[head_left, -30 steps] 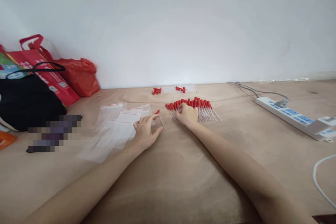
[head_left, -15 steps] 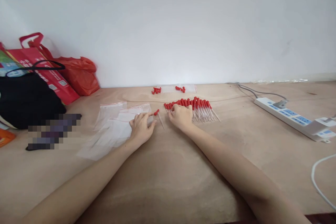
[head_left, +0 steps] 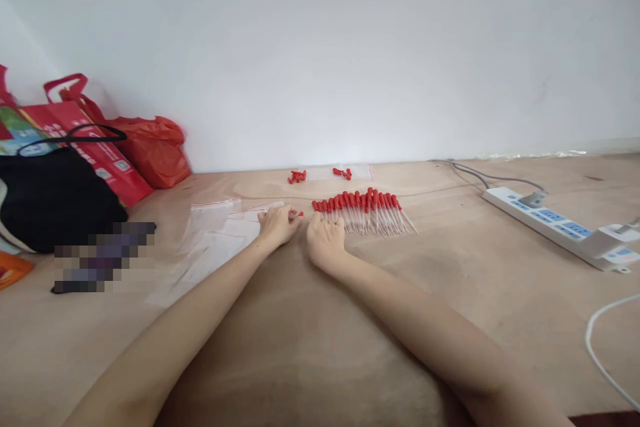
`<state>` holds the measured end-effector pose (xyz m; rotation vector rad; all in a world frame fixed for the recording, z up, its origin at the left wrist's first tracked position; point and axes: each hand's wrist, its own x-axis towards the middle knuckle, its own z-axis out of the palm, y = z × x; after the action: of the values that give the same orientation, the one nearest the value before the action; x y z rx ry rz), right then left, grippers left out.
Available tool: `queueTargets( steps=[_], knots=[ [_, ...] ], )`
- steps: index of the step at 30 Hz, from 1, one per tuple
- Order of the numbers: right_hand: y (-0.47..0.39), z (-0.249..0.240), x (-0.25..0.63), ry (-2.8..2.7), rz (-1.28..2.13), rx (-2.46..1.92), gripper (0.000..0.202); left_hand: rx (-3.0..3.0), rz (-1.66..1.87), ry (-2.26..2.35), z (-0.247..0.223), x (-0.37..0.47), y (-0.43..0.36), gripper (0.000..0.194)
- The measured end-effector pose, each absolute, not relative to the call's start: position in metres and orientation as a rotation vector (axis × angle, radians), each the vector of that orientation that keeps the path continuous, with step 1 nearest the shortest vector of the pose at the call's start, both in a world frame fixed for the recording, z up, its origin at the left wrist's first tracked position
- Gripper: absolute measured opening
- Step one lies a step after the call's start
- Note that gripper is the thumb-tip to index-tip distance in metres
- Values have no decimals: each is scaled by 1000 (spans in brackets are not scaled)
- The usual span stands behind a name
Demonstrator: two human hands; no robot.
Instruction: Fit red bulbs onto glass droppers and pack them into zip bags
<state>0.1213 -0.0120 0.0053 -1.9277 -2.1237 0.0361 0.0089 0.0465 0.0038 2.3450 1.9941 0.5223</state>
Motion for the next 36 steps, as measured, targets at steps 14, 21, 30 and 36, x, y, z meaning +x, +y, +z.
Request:
queueTargets(
  steps=[14, 21, 30, 36],
  knots=[
    [-57, -24, 229, -2158, -147, -1386, 26, 2603, 747, 1389, -1, 19, -30, 14],
    [-60, -22, 228, -2212, -219, -1154, 20, 2639, 849, 1242, -9, 20, -41, 12],
    [-60, -23, 225, -2207, -239, -1092, 20, 2700, 950, 1160, -9, 20, -39, 13],
    [-59, -23, 223, -2212, -162, -1053, 22, 2676, 969, 1118, -7, 21, -41, 19]
  ],
)
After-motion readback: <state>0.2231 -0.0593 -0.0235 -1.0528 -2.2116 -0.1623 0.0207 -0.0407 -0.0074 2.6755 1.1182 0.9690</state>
